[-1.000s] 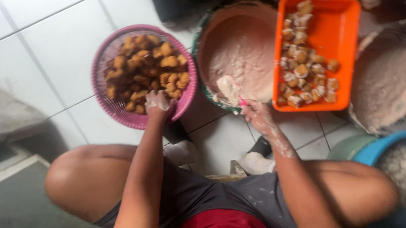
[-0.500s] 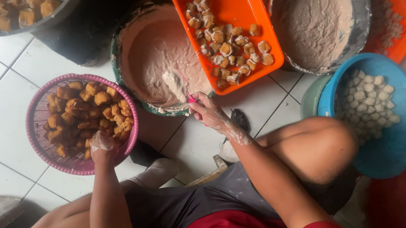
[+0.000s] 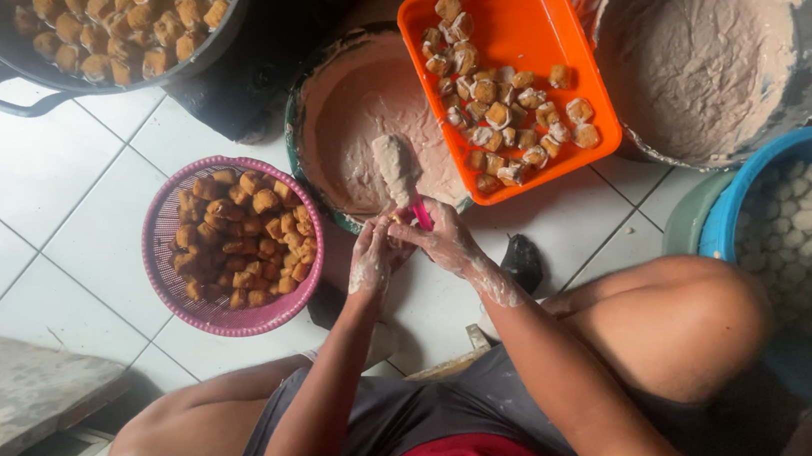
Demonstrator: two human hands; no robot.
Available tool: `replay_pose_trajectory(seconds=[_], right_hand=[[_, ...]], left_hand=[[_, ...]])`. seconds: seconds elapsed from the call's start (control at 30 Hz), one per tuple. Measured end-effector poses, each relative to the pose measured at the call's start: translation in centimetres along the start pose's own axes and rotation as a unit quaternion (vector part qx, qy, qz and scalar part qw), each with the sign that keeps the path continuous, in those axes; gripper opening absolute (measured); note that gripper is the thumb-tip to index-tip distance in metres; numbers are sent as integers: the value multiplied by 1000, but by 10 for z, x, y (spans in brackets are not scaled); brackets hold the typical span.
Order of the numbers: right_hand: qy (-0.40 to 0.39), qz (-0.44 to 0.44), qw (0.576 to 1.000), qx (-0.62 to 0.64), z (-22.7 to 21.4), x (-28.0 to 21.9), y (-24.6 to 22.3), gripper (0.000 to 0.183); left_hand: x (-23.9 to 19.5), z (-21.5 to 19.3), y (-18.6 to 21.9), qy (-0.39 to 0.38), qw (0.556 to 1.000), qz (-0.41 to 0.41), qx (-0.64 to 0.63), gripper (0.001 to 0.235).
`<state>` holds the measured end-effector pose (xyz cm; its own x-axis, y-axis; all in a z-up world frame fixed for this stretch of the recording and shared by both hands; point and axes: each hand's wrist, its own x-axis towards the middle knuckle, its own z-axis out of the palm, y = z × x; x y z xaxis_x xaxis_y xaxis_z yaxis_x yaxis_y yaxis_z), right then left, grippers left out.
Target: The person sits on the floor and repeatedly picks up small fried food items from a pink basket, coats them in a thick batter using a pink spatula, and places them into an orange tray. The person also stirs a pot of similar items on a stove.
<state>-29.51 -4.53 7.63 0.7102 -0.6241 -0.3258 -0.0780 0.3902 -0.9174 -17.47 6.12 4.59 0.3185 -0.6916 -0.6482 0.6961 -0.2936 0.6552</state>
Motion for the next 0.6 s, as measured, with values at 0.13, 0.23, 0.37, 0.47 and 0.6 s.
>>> replay_pose_trajectory(seconds=[0.13,0.23,0.37,0.47,0.6], right_hand=[[67,3,997,-47,-1,-2,6,25],[96,-56,990,-85,1,0,5,23],[67,69,995,14,-2,-7,3,23],[53,64,997,-1,-3,-8,-2,20],[77,72,994,-9,-6,-7,-4,16]], left_hand=[[-16,27,-1,101,987,113,56,27],[-22,35,-5,130,975,166,73,28],[-13,25,-9,69,977,175,100,33],[-2,16,-6,19,985,173,-1,25],[-3,6,-2,-21,993,114,-24,17]])
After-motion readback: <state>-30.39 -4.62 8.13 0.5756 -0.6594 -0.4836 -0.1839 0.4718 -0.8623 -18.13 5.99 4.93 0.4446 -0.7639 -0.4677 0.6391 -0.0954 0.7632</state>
